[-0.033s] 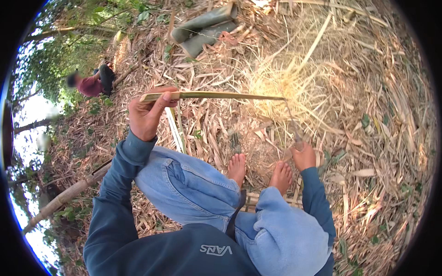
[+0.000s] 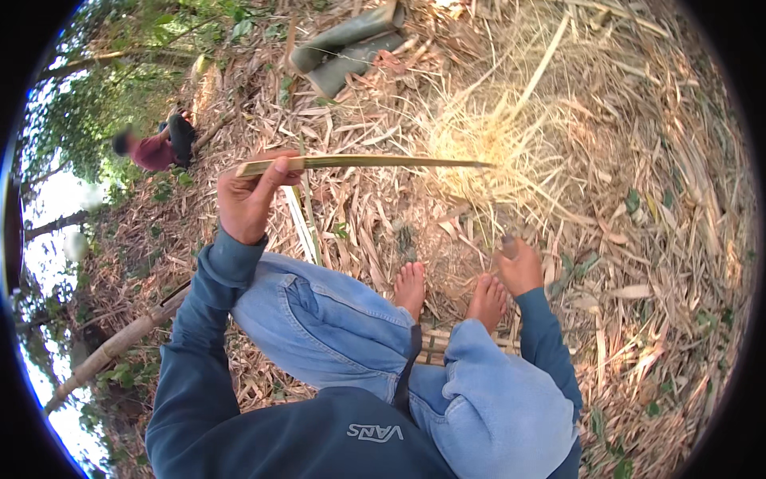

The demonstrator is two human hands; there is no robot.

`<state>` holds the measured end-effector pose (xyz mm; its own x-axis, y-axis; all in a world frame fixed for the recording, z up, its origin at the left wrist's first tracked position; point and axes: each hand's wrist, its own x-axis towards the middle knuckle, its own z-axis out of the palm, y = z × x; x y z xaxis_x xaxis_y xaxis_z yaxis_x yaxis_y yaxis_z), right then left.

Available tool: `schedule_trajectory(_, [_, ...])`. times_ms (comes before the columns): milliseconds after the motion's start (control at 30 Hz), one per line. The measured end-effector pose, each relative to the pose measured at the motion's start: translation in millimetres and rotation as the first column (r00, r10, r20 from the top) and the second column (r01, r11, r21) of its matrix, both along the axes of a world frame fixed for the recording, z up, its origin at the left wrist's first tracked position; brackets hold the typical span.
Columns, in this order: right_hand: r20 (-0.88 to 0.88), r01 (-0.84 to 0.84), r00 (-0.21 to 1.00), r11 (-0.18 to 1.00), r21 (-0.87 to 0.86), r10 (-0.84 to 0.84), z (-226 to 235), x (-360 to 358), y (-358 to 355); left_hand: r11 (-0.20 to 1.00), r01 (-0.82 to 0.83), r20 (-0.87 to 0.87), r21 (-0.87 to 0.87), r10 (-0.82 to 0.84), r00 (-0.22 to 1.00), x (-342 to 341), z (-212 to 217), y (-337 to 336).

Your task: The person sits on a small woven stool in a wooded area and uses a machete to shave and sharpen a thin wooden stick. They hold the stick with their left hand and repeatedly scrape the blade along its length to create a tapered point, occasionally adjusting their grip.

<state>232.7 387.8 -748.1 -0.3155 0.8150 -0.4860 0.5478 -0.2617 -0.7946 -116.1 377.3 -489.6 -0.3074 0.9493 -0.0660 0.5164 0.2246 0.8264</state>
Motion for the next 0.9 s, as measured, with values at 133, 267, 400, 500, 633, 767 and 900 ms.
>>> schedule_trajectory(133, [-0.072, -0.067, 0.995, 0.995, 0.068, 0.072, 46, -21, -17, 1.0, -0.013, 0.071, 0.02, 0.012, 0.997, 19, -7, 13])
schedule_trajectory(267, [-0.023, -0.008, 1.0, 0.982, 0.188, 0.013, -15, 1, -9, 0.999, -0.046, 0.061, 0.017, 0.045, 0.997, 17, -11, 9])
schedule_trajectory(400, [0.073, -0.166, 0.985, 0.976, 0.143, 0.157, 42, -21, -7, 1.0, -0.03, 0.023, 0.005, 0.03, 0.999, 4, -12, 0])
schedule_trajectory(500, [0.062, -0.137, 0.99, 0.979, 0.152, 0.129, 23, -14, -10, 0.999, 0.031, -0.014, 0.017, -0.031, 0.999, 19, -8, 1])
schedule_trajectory(633, [0.258, 0.011, 0.966, 0.999, -0.049, 0.002, -42, 24, 6, 0.998, 0.069, -0.042, -0.011, -0.07, 0.997, 19, -4, 6])
schedule_trajectory(767, [0.167, -0.06, 0.984, 0.998, -0.009, 0.061, -19, 28, -16, 0.999, 0.034, -0.035, -0.009, -0.034, 0.999, 2, -12, -3])
schedule_trajectory(900, [0.234, 0.014, 0.972, 0.992, -0.128, 0.017, -46, 27, 4, 0.999, 0.034, 0.013, -0.011, -0.034, 0.999, 1, -13, 8])
